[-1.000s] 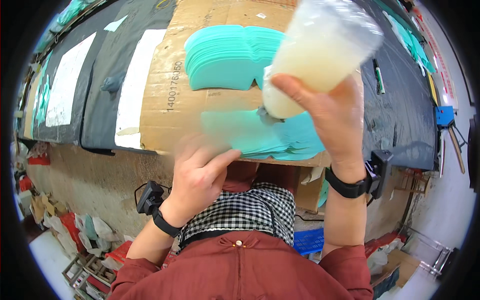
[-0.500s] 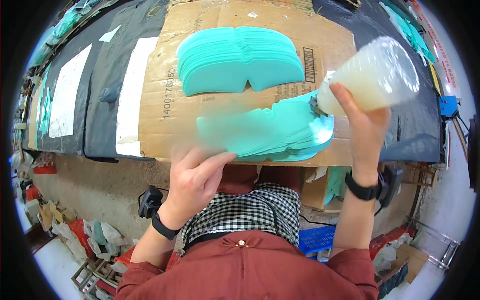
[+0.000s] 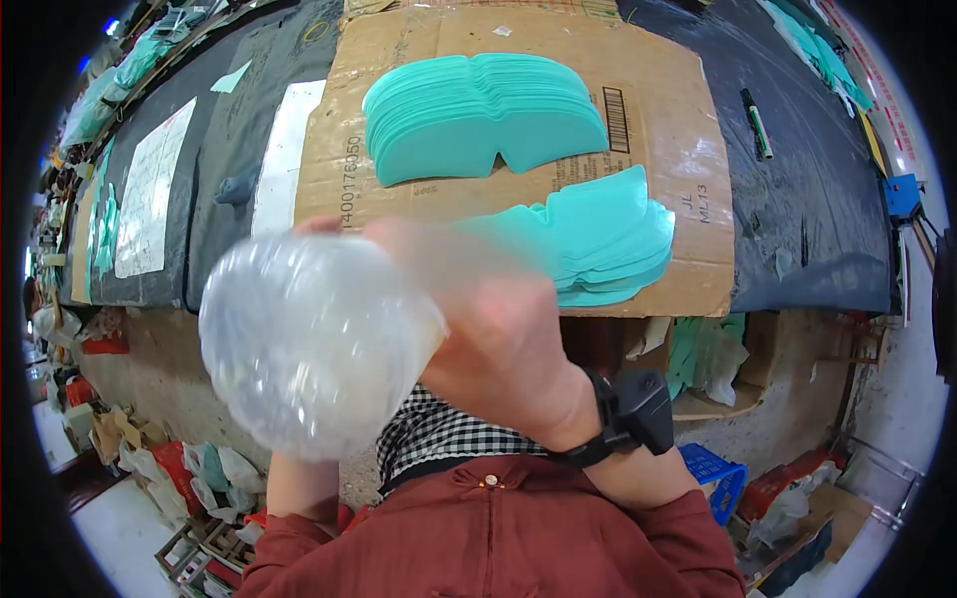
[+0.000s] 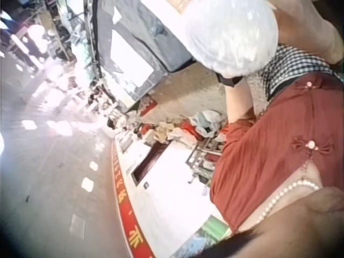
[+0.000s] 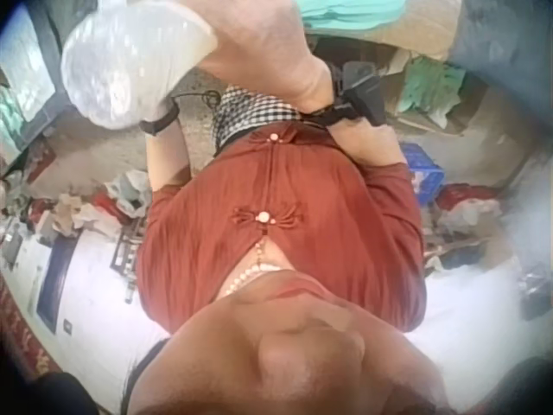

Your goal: Applying glue to the edges of light green shoe components.

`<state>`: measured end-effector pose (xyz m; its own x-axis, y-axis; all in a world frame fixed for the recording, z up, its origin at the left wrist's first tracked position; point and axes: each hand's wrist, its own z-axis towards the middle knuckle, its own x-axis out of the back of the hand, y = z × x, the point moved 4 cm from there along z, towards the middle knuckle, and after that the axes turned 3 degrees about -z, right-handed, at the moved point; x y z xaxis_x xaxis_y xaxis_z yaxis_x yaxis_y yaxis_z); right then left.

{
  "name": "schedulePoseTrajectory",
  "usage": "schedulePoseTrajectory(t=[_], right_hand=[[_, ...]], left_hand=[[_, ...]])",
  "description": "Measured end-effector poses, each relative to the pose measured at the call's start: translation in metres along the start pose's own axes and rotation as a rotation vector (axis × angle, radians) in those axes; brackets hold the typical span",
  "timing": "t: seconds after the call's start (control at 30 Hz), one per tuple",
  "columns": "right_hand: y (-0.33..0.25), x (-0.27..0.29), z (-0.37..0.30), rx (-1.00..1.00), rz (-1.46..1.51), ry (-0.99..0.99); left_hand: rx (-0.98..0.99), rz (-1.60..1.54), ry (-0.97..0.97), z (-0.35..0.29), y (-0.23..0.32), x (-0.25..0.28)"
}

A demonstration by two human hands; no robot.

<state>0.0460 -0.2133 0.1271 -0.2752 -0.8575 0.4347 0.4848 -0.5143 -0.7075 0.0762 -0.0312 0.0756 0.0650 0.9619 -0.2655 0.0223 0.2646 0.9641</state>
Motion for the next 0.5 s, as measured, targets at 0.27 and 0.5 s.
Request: schedulePoseTrajectory(t=[0.27, 0.5], right_hand=[[0.069, 0.099, -0.002, -0.445, 0.000, 0.417], [0.103, 0.146, -0.067, -0.368, 0.030, 0.658]], left_hand=[[-0.113, 0.689, 0.080, 0.064, -0.020, 0.002], [-0.460, 1.114, 0.051, 0.083, -0.035, -0.025]])
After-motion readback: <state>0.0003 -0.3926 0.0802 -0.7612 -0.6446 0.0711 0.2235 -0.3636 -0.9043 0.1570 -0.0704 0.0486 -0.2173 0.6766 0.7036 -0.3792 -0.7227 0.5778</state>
